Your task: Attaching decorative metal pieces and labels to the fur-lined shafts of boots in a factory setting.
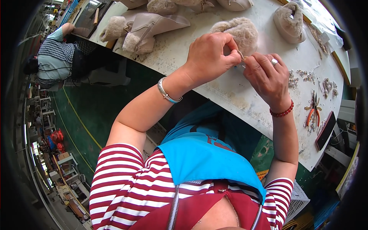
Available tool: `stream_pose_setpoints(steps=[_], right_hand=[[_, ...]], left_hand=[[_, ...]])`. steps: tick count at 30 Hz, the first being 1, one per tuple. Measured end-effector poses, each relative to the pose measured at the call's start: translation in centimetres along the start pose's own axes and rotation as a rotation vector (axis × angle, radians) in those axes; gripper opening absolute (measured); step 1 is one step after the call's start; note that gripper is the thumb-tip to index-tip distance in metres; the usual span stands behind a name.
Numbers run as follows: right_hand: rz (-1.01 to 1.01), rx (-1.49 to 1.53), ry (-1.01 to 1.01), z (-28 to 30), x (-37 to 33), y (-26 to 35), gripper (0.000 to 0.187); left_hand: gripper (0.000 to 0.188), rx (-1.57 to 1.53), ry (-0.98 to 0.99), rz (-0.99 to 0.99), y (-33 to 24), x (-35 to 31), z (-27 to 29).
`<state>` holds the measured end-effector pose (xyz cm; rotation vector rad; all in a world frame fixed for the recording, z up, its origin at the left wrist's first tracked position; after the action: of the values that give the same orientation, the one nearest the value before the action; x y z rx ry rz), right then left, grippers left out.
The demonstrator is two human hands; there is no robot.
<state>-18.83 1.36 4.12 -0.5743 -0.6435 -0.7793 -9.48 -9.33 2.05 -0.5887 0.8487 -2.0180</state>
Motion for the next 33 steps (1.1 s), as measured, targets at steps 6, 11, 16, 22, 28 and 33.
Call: stream_pose_setpoints(steps=[6,11,16,22,28,33], right_hand=[[-0.102,0.081,-0.048,-0.5,-0.9,-1.7,0.026],[-0.081,0.083,-0.048,-0.2,-0.7,-1.5,0.026],[-0.059,0.009,-0.086,-0.1,-0.9,-0.6,0.026],[-0.085,-0.043,-0.125,-0.3,-1.5,0.2,0.028],[-0.176,-0.042,-0.149,-0.5,-2.4,-0.8,0.026],[-0.196,0.023,-0.220,-0.4,-1.6,-0.7,0.028]], left_hand=[[0.015,0.030,0.012,-0.124,-1.1,-0.1,-0.3],[0.013,0.103,0.179,-0.125,-1.7,0.3,-1.0],[0.007,-0.210,0.194,0.010,0.3,1.0,-1.7],[0.006,-0.417,0.195,0.075,1.1,0.9,-1.7],[0.012,-0.560,0.297,0.318,2.3,-0.6,-2.3],[0.013,-0.456,0.139,0.025,1.9,0.2,-1.7]])
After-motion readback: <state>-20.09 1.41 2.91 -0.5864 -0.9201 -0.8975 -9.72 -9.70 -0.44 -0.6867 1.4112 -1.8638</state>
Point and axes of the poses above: each hand's wrist, its own x-axis towards the middle knuckle, its own z-axis out of the back of the hand, y = z × x, the point moved 9 cm from there along x, towards the middle knuckle, and after that the axes turned 13 degrees about z, right-handed, at the moved point
